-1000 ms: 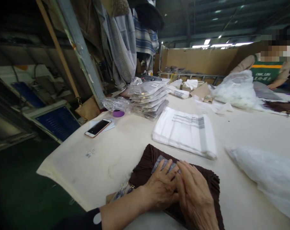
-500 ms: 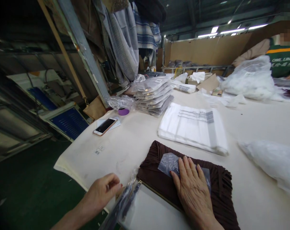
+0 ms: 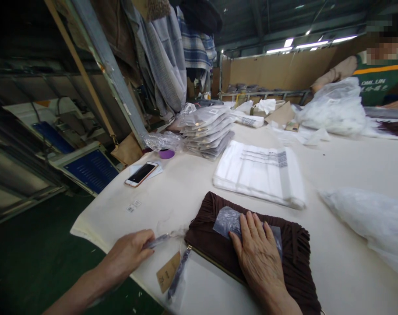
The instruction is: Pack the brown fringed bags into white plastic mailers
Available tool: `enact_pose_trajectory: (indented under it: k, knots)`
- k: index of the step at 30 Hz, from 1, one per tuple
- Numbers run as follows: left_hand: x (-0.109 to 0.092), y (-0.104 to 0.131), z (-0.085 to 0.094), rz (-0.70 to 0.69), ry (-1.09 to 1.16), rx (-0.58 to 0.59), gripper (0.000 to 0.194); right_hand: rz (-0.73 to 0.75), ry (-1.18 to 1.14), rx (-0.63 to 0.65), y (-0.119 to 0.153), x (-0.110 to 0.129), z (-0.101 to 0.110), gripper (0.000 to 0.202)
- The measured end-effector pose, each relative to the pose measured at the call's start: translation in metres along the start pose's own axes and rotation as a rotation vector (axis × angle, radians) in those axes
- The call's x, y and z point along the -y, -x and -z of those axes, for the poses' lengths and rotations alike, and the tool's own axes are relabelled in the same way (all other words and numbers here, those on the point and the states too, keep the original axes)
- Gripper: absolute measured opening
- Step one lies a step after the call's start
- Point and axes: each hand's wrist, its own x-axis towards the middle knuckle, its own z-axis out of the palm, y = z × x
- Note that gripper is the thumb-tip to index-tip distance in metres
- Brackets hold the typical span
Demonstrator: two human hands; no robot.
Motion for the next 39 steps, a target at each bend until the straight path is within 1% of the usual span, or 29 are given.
enact_pose_trajectory:
  k: [2, 3, 4, 5, 7, 9, 12, 13, 15, 18, 21, 23, 24, 26, 29, 33, 36, 39]
  knots:
    - [0.002, -0.003, 0.001, -0.059, -0.235, -0.159, 0.024, -0.004, 0.005, -0.005, 0.000, 0.000, 0.000, 0.052]
    - [0.001, -0.003, -0.001, -0.086, -0.299, -0.234, 0.026, -0.003, 0.008, -0.004, 0.000, 0.000, 0.000, 0.052]
    - [-0.002, -0.002, -0.006, -0.105, -0.314, -0.283, 0.027, 0.001, 0.009, -0.004, 0.000, 0.000, 0.000, 0.051]
    - [-0.005, 0.000, -0.012, -0.121, -0.276, -0.295, 0.026, 0.004, 0.010, -0.006, 0.000, 0.000, 0.000, 0.051]
    - [-0.015, 0.005, -0.026, -0.140, -0.104, -0.216, 0.021, 0.004, 0.009, -0.002, -0.001, 0.000, 0.001, 0.051]
    - [-0.026, 0.009, -0.041, -0.117, 0.066, -0.139, 0.014, -0.010, 0.004, 0.010, -0.001, 0.001, 0.001, 0.051]
    - [-0.040, 0.011, -0.055, -0.032, 0.173, -0.110, 0.004, -0.031, -0.030, 0.062, 0.001, 0.001, 0.000, 0.051]
    - [-0.044, 0.010, -0.057, -0.004, 0.180, -0.105, 0.005, -0.040, -0.048, 0.081, 0.002, 0.000, -0.001, 0.054]
    - [-0.047, 0.008, -0.057, 0.030, 0.181, -0.084, 0.011, -0.052, -0.093, 0.125, 0.005, -0.003, -0.003, 0.067]
    - [-0.048, 0.003, -0.054, 0.035, 0.180, -0.071, 0.013, -0.037, -0.167, 0.218, 0.008, -0.008, -0.004, 0.097]
    - [-0.049, -0.001, -0.050, 0.047, 0.170, -0.062, 0.012, -0.008, -0.233, 0.377, 0.005, -0.013, 0.003, 0.124]
    - [-0.051, -0.003, -0.047, 0.060, 0.163, -0.053, 0.011, -0.001, -0.261, 0.495, 0.000, -0.014, 0.011, 0.134]
    - [-0.052, -0.003, -0.045, 0.063, 0.158, -0.053, 0.010, 0.001, -0.267, 0.542, -0.003, -0.013, 0.015, 0.133]
    - [-0.055, -0.003, -0.042, 0.058, 0.141, -0.041, 0.009, 0.015, -0.260, 0.589, -0.007, -0.012, 0.023, 0.124]
    - [-0.055, 0.001, -0.038, 0.039, 0.096, 0.009, 0.012, 0.059, -0.217, 0.558, -0.010, -0.009, 0.029, 0.101]
    - [-0.051, 0.008, -0.036, 0.036, 0.083, 0.081, 0.022, 0.108, -0.172, 0.500, -0.010, -0.008, 0.032, 0.081]
    - [-0.049, 0.007, -0.037, 0.085, 0.173, 0.070, 0.024, 0.137, -0.143, 0.533, -0.012, -0.010, 0.036, 0.073]
    - [-0.052, -0.002, -0.042, 0.139, 0.312, 0.039, 0.019, 0.152, -0.113, 0.602, -0.016, -0.012, 0.040, 0.070]
